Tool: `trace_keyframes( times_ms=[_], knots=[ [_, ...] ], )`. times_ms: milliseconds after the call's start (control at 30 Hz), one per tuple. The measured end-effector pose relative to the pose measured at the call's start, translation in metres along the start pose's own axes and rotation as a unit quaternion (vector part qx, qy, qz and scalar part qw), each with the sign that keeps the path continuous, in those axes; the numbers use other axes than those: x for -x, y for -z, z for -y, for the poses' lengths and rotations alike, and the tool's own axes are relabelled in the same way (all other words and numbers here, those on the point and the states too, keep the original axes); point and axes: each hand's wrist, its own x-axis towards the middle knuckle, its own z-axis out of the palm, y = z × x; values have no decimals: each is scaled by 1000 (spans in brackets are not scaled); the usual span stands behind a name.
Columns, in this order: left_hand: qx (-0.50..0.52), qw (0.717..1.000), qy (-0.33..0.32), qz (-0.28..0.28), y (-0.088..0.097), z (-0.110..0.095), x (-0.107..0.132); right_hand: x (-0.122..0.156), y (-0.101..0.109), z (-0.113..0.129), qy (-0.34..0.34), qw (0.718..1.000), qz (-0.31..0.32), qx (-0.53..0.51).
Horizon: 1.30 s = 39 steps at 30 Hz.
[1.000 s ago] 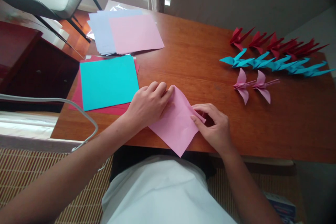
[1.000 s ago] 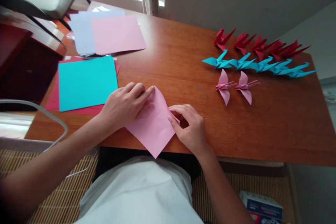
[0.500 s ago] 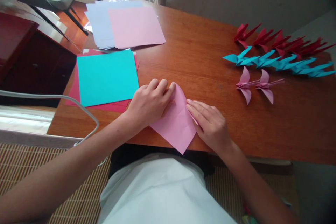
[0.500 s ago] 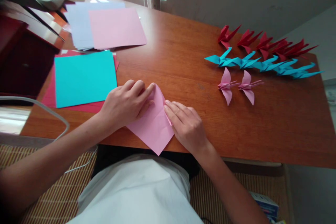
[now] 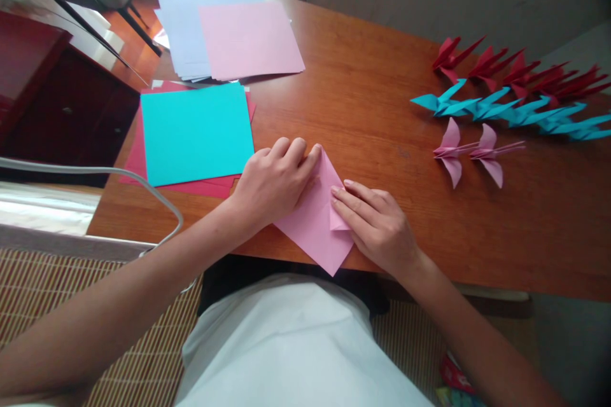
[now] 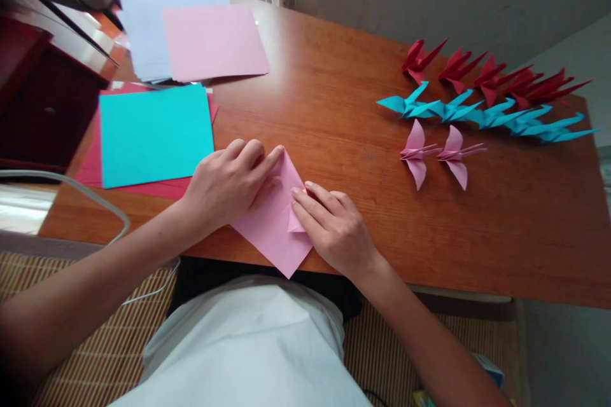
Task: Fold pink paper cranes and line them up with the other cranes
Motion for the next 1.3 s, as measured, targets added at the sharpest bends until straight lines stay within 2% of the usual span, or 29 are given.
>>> trace_keyframes(
  times_ms=[600,833,933,1100,1300],
  knots=[
    [6,1000,0,-8,0,2,-1,-1,0,-2,-5,999,7,-41],
    [29,998,-32,-37,13,-7,19,-1,-2,-2,-9,999,-1,-42],
    [41,997,-68,-20,15,-14,28,-1,-3,-2,-9,999,-8,-44],
    [42,997,-51,29,12,-16,31,0,-3,-2,-17,999,0,-42],
    [51,997,-49,21,8,-15,32,-1,-2,-2,-15,999,0,-44]
  ],
)
